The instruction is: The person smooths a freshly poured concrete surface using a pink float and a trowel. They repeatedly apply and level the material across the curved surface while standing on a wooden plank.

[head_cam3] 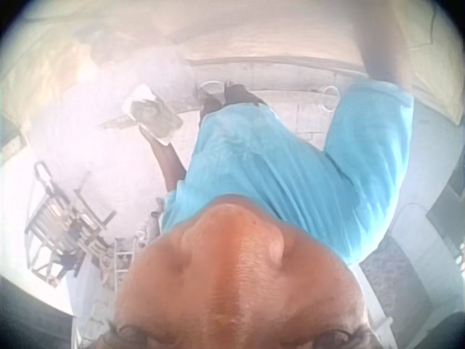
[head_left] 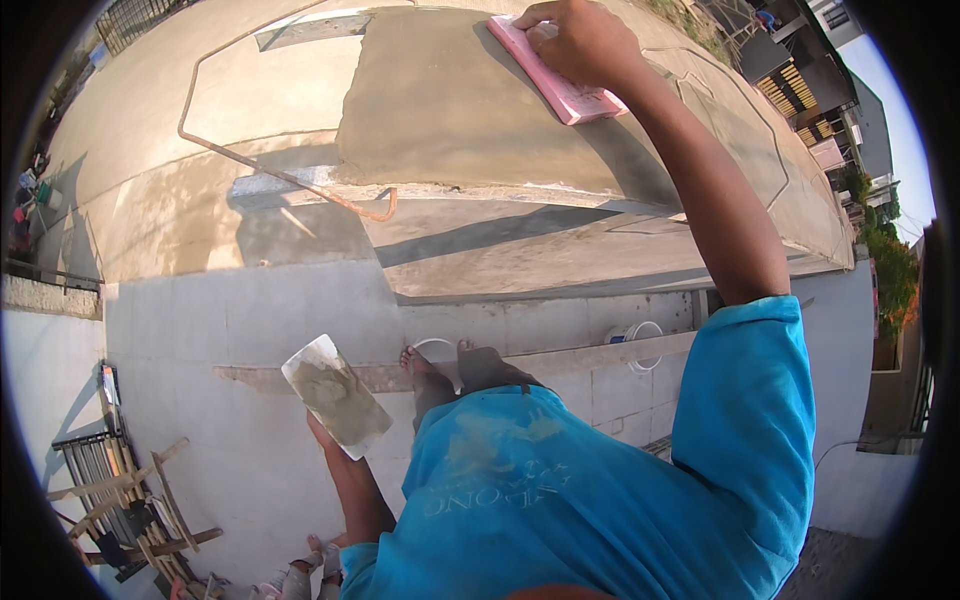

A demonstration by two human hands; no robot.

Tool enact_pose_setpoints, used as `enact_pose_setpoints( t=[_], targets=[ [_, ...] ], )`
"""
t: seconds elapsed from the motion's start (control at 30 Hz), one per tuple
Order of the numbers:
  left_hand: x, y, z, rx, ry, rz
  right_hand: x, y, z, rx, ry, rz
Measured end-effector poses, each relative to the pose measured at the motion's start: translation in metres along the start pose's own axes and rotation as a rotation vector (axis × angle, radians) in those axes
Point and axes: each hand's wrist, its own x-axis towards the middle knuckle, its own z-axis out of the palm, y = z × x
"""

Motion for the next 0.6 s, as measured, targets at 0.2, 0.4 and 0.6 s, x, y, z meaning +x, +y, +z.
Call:
enact_pose_setpoints(
  t=[0.2,0.4,0.6],
  targets=[
    [0.012,-0.015,-0.014,-0.140,-0.053,-0.074,0.038,-0.002,0.017,0.126,0.087,0.062],
    [0.027,-0.012,-0.024,-0.091,-0.033,0.030,0.062,0.072,0.061,0.255,0.163,0.038],
    [0.003,-0.007,-0.012,-0.162,-0.082,-0.038,0.003,-0.047,0.024,0.196,0.049,-0.362]
  ],
)
